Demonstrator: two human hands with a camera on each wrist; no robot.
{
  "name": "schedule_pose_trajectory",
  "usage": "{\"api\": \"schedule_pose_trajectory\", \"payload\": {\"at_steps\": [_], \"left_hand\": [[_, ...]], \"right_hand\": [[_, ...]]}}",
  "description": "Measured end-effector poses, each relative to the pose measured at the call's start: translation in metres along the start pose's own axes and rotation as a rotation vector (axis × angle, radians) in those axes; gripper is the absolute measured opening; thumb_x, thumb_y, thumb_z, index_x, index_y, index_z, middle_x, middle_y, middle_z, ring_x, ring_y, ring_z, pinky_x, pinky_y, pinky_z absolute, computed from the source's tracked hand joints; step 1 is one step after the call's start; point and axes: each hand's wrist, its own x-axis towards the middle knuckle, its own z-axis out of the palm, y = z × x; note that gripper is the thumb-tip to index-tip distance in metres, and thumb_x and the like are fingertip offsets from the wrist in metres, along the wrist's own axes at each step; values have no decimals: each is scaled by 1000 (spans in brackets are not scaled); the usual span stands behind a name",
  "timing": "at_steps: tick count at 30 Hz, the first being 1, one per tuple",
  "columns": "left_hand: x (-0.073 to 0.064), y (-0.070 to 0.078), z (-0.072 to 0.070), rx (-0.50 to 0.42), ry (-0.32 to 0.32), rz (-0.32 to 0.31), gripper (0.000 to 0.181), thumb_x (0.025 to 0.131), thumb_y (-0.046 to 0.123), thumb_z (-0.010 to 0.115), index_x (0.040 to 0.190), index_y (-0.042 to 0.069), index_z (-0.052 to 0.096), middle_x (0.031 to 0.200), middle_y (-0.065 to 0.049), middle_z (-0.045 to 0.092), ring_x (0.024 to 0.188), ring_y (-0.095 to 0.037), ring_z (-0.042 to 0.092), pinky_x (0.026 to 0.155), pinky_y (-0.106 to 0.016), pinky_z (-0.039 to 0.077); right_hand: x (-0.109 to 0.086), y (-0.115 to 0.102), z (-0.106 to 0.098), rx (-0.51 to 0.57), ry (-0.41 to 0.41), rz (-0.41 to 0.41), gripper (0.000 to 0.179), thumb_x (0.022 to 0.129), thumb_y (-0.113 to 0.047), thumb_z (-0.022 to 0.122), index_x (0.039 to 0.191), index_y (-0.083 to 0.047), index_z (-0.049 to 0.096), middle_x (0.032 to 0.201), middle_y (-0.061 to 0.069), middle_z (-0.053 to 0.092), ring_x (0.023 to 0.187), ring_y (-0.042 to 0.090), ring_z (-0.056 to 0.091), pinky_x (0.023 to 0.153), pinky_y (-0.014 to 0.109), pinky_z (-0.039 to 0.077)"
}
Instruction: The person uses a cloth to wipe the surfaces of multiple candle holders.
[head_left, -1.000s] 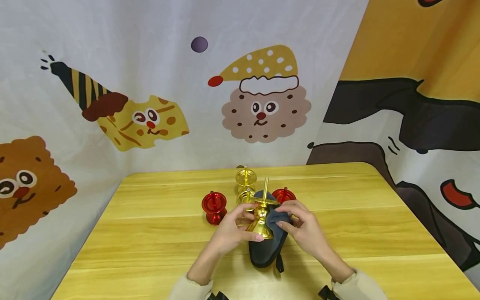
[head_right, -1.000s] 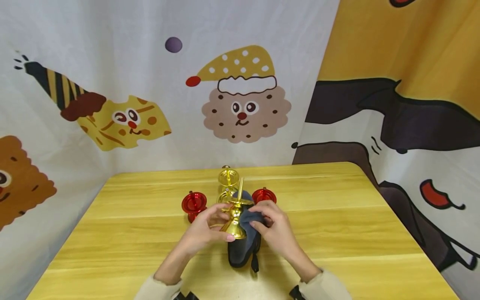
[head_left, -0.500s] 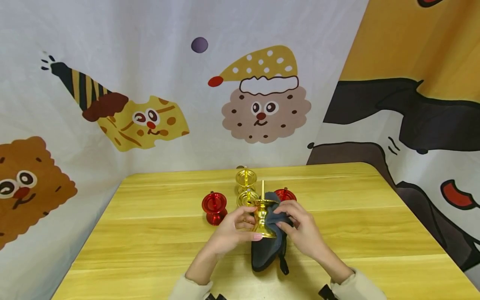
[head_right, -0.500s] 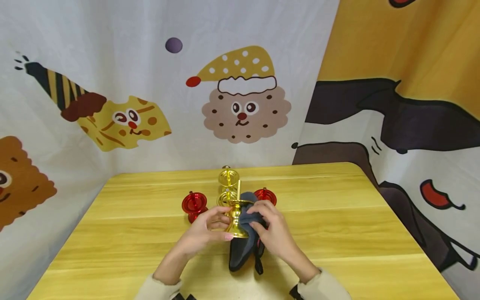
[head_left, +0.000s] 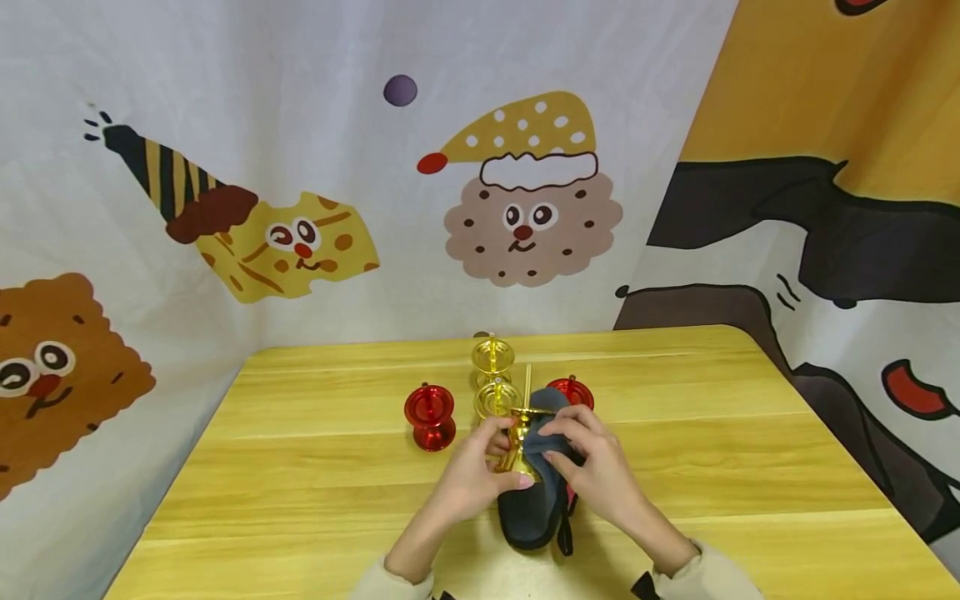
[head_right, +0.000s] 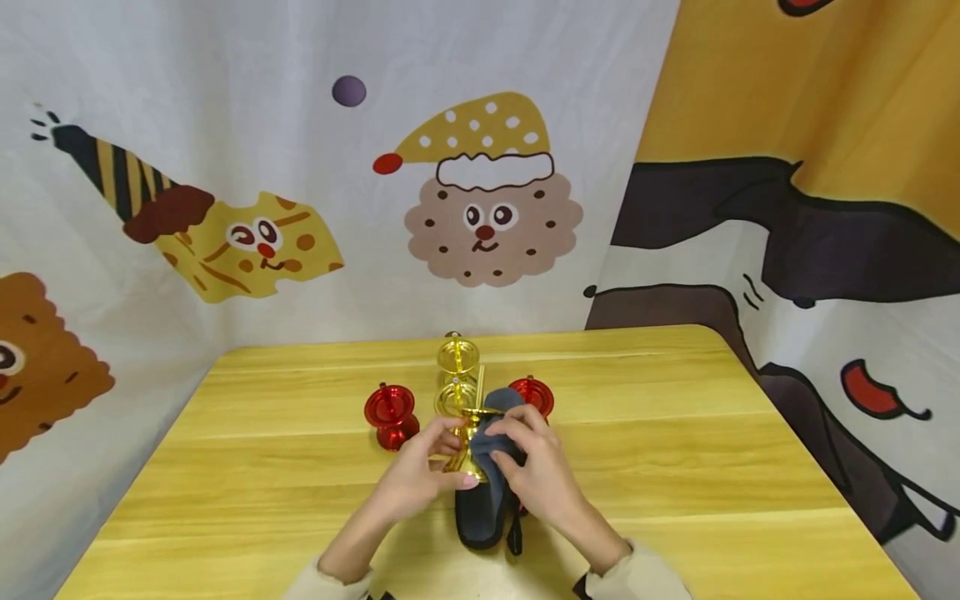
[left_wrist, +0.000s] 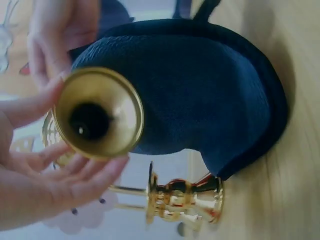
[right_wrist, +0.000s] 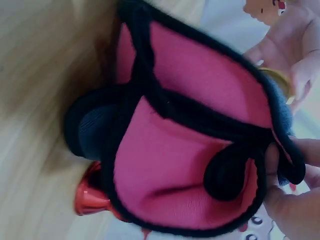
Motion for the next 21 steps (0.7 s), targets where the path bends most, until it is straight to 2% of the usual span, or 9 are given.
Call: {"api": "schedule_pose_trajectory", "payload": {"at_steps": [2, 6, 9, 10, 12, 15, 18, 20, 21], "left_hand": [[-1, -2, -4, -92, -41, -14, 60, 75, 9, 75, 128, 2, 47, 102, -10, 55, 95, -24, 55, 79, -35, 49], [-1, -8, -14, -381, -179, -21, 62, 82, 6, 68, 135, 0, 38, 113, -17, 52, 103, -26, 54, 86, -34, 47], [0, -8, -17, -493, -272, -26, 66, 85, 8, 65, 140, 1, 30, 120, -19, 47, 109, -27, 50, 92, -35, 43], [-1, -7, -17, -484, -277, -33, 68, 85, 10, 65, 141, 1, 29, 123, -19, 45, 111, -26, 49, 93, -35, 42], [-1, -3, -15, -388, -236, -51, 70, 84, 14, 67, 142, 4, 29, 124, -17, 45, 111, -26, 48, 92, -37, 43], [-2, 2, -7, -157, -119, -53, 74, 80, 21, 72, 140, 4, 33, 119, -13, 48, 107, -25, 47, 84, -37, 46], [-3, 7, -1, 53, -30, -23, 77, 76, 26, 76, 138, 2, 37, 110, -10, 49, 101, -25, 48, 74, -33, 47], [-3, 6, -1, 80, -30, -2, 76, 76, 25, 75, 137, -1, 37, 106, -10, 50, 99, -24, 49, 73, -30, 47], [-3, 5, -2, 53, -42, 0, 75, 77, 23, 74, 137, -2, 37, 106, -10, 51, 99, -24, 50, 74, -31, 48]], "right_hand": [[-1, 3, 0, 54, 1, 12, 35, 67, 18, 70, 92, -7, 63, 100, 8, 54, 74, 10, 49, 54, 20, 44], [-3, 12, -4, 244, -15, 67, 34, 71, 22, 63, 94, -2, 58, 103, 14, 53, 85, 12, 51, 60, 23, 50], [-4, 16, -7, 330, -32, 92, 31, 73, 21, 61, 96, 0, 56, 105, 18, 51, 85, 11, 50, 61, 24, 51], [-4, 17, -7, 337, -34, 90, 31, 74, 21, 61, 96, 1, 57, 105, 18, 51, 86, 10, 50, 62, 24, 50], [-4, 16, -8, 320, -32, 90, 29, 74, 19, 63, 96, 0, 58, 105, 17, 52, 88, 10, 50, 64, 24, 50], [-3, 9, -6, 237, -7, 85, 30, 72, 17, 66, 94, -4, 62, 103, 13, 54, 89, 13, 52, 66, 25, 51], [-2, 1, -4, 83, 25, 39, 34, 68, 15, 71, 92, -8, 65, 100, 7, 55, 78, 13, 52, 60, 22, 49], [-1, -1, -3, 2, 40, -13, 37, 65, 15, 74, 91, -9, 66, 99, 6, 55, 73, 12, 50, 55, 20, 46], [-1, -1, -2, -13, 41, -37, 37, 64, 15, 74, 91, -10, 66, 99, 6, 55, 70, 11, 49, 52, 20, 44]]}}
